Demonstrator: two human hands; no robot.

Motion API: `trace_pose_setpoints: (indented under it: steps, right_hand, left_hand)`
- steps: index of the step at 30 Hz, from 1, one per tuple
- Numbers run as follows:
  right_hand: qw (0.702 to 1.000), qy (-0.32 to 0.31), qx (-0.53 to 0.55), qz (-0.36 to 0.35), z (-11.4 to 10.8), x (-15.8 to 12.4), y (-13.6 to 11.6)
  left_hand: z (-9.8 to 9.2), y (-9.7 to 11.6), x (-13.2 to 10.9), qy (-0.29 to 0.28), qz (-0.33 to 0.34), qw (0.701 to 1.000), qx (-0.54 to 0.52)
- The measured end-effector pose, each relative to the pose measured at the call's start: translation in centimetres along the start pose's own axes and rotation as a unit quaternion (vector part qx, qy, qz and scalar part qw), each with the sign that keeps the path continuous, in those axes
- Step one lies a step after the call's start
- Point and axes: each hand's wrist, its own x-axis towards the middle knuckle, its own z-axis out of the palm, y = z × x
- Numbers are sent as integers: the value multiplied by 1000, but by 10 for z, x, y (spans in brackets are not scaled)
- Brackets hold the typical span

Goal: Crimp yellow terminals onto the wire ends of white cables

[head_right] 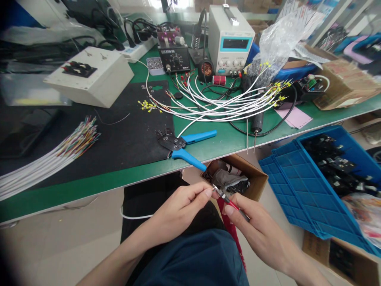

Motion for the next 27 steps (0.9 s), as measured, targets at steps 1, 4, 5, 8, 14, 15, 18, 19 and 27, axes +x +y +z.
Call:
trace_pose_setpoints:
  steps: [1, 4, 5, 8, 14, 15, 18, 19, 27]
  right_hand:
    - [1000, -1, -6, 1, 0, 0, 0]
    - [999, -5, -34, 4, -1, -1, 1]
    - [999, -4, -46, 7, 0, -2, 1]
    - [996, -2, -86, 12, 2, -3, 3]
    - [983, 2, -182, 1, 6, -3, 4]
    - [982, 3, -190, -3, 7, -2, 4]
    - [980, 3, -198, -13, 8, 0, 3]
    - [980, 3, -197, -15, 8, 0, 3]
    - [997, -17, -81, -4, 5, 2, 0]
  left_hand:
    - [-1, 0, 0, -5, -2, 1000, 2]
    - [-2, 1, 0, -13, -5, 1000, 17]
    - [-2, 1, 0, -13, -6, 1000, 23]
    - [-2, 0, -1, -8, -6, 999, 41]
    - [0, -2, -3, -1, 0, 998, 63]
    - [0, -2, -3, 0, 2, 998, 62]
    - [0, -3, -3, 8, 6, 998, 59]
    - [0, -4, -3, 10, 6, 998, 58]
    - [-1, -7, -3, -2, 7, 999, 47]
